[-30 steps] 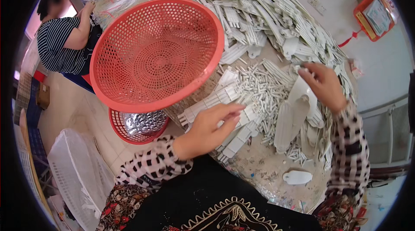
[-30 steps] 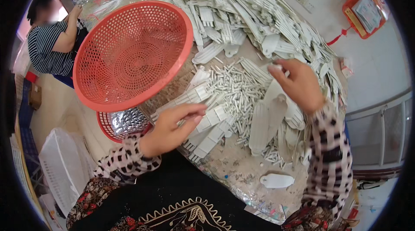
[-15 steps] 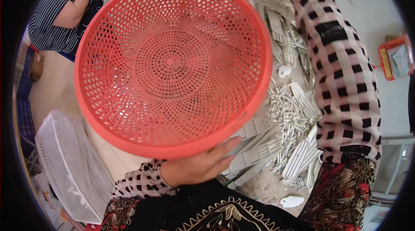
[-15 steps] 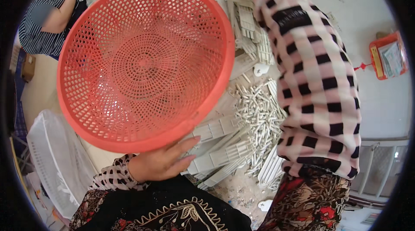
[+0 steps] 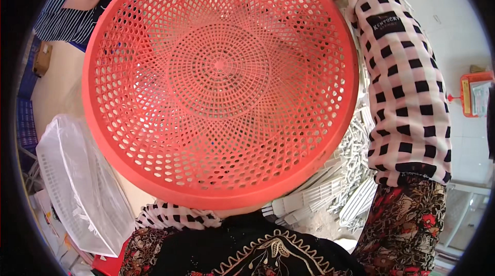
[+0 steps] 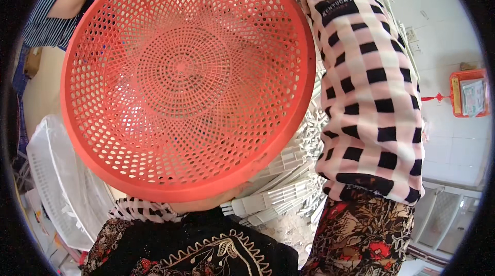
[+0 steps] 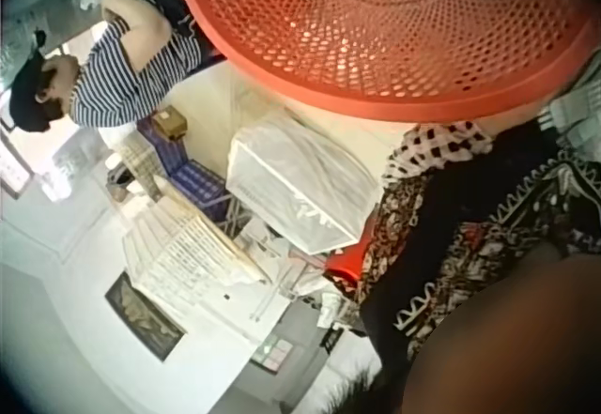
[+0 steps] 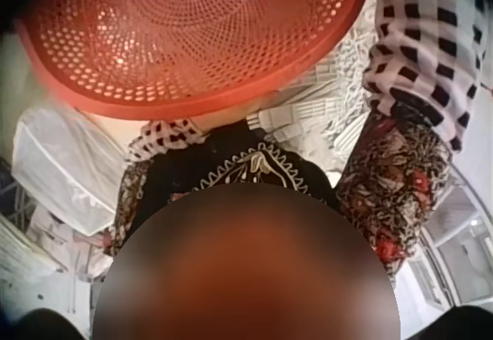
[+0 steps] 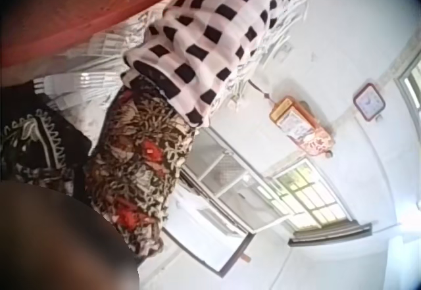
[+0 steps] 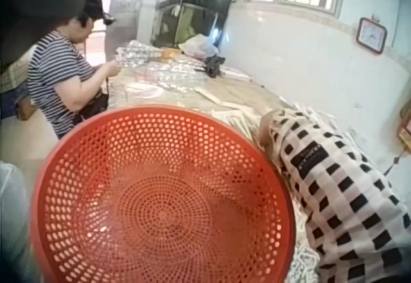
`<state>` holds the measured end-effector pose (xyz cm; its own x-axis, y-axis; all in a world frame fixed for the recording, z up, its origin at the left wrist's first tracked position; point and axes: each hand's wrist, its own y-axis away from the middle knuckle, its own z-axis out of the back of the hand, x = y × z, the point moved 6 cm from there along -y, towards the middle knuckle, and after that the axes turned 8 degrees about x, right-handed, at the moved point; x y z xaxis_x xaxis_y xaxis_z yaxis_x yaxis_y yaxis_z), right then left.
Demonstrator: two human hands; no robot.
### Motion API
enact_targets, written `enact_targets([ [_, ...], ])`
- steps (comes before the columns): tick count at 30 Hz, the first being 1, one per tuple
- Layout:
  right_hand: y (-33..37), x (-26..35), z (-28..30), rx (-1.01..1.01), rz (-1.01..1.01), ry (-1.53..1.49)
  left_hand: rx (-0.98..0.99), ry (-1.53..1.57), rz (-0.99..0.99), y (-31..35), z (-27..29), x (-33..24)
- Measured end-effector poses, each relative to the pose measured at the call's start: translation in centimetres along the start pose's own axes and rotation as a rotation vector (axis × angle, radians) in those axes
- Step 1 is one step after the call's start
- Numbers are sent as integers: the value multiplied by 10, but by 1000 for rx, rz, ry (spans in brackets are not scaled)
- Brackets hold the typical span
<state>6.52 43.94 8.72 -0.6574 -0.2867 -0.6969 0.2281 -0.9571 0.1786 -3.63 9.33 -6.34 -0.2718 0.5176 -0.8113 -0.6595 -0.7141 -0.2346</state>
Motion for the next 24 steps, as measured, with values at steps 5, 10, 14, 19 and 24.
enact_targets([
  [5,40,-2,-23,118,-48,91,49,80,28,5,-30,-2],
  [10,82,-12,-55,47,-70,-71,120,150,55,7,-44,-8],
  [14,129,-10,-75,150,-80,-218,-65,-229,-71,7,-22,-37],
  [19,199,4,-87,241,-111,-506,-99,-284,-100,10,-33,-34],
  [24,272,-2,-93,138,-56,-580,-100,-308,-112,8,-41,-40],
])
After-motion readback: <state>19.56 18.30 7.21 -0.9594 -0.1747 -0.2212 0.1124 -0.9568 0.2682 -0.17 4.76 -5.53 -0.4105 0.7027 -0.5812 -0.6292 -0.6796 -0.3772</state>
